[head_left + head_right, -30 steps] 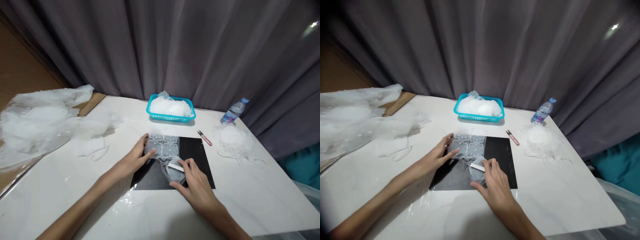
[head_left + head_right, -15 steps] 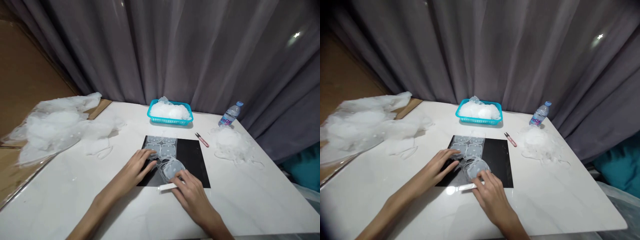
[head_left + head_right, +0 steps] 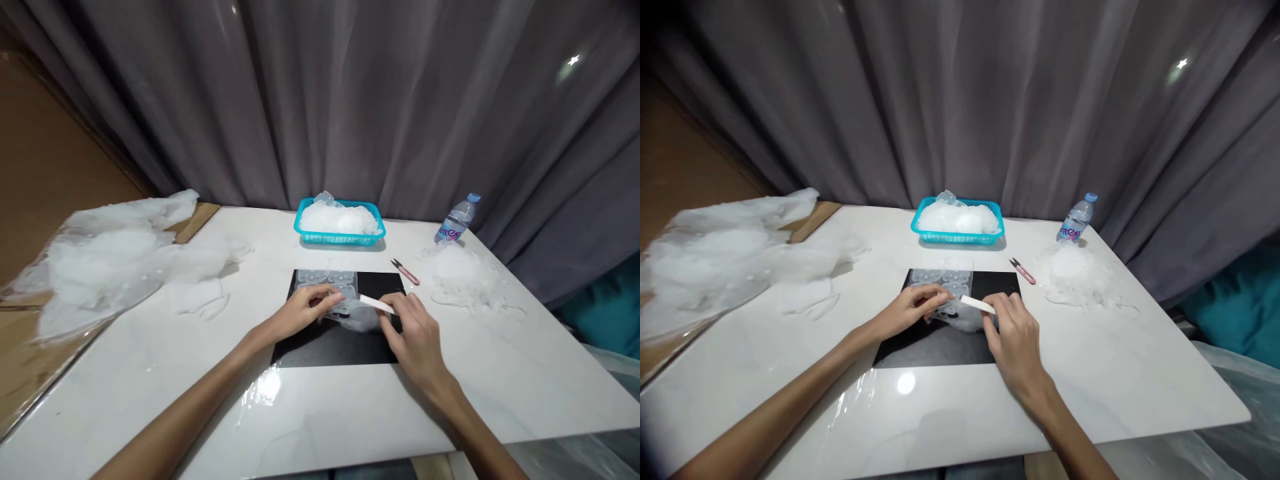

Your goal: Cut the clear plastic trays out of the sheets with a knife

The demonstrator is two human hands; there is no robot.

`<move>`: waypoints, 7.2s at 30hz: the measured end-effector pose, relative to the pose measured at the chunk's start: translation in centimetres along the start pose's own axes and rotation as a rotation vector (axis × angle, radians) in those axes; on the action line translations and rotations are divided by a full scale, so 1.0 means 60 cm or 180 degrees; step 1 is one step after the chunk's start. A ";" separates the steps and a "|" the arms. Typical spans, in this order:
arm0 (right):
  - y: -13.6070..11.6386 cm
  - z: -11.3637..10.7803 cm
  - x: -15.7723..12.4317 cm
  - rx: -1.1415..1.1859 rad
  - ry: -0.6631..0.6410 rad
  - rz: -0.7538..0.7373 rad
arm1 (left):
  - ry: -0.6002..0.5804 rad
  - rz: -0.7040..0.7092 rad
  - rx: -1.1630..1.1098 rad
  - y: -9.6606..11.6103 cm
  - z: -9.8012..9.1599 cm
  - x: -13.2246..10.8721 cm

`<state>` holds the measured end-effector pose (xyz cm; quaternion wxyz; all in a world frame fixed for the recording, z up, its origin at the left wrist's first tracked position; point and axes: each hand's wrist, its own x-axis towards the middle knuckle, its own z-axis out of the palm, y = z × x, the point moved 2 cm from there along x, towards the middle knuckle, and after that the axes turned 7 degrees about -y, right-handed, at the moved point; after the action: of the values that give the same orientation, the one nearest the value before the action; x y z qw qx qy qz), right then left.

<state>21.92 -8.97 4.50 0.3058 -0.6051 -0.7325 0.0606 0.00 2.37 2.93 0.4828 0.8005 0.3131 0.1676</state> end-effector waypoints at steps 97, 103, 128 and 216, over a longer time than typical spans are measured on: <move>0.057 0.009 -0.029 0.2064 -0.1780 -0.0802 | -0.0928 0.0469 0.1910 0.028 0.094 -0.103; 0.053 0.015 -0.029 0.2004 -0.1732 -0.0997 | -0.0847 0.0524 0.1853 0.026 0.094 -0.104; 0.044 0.011 -0.029 0.1517 -0.1674 -0.1354 | -0.0818 0.0431 0.1821 0.025 0.092 -0.104; -0.023 0.042 -0.008 0.0161 -0.0300 -0.1705 | 0.0609 -0.0278 -0.2057 0.030 0.124 -0.075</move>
<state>19.48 -9.05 2.90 0.2915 -0.3785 -0.8782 0.0239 1.49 -6.18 1.15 0.6867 0.5726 0.3216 0.3117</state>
